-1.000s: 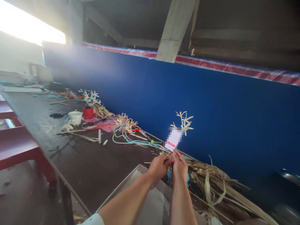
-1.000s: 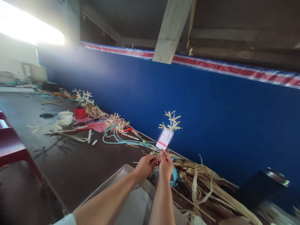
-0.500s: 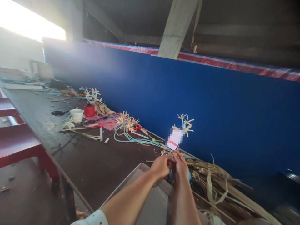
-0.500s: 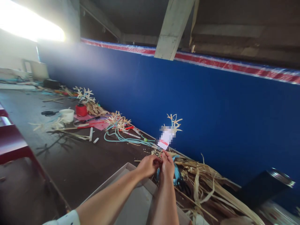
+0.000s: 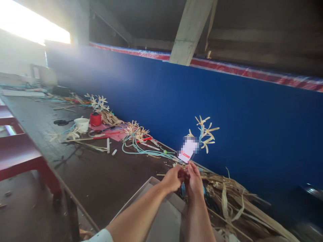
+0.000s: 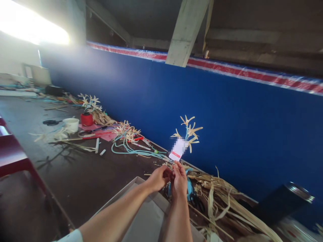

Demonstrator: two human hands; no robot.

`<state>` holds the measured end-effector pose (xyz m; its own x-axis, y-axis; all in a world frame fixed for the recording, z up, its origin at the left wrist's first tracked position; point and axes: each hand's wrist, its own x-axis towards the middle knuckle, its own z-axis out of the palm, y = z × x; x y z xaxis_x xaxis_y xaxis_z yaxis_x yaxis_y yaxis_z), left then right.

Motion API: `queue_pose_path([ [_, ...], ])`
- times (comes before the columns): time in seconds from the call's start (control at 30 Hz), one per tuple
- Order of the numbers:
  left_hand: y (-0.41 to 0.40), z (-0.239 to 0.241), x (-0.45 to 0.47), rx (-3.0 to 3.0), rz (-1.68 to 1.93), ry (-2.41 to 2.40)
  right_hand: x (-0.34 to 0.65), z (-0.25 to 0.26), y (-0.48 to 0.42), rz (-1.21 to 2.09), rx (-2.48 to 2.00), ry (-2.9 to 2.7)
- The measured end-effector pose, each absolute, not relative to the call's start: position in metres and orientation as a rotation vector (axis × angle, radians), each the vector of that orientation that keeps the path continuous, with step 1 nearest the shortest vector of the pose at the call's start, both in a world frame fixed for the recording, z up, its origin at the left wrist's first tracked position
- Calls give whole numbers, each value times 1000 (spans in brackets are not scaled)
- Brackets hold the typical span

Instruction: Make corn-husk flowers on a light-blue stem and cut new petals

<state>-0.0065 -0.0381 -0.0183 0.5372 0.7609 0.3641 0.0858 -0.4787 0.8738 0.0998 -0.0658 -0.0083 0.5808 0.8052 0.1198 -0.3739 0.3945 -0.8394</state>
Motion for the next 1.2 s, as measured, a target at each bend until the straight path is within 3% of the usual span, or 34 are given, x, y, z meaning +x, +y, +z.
queue_pose_path([
  [1.2,-43,-13,-8,1769,1017,580,101,-8,-71,856,-816,-685],
])
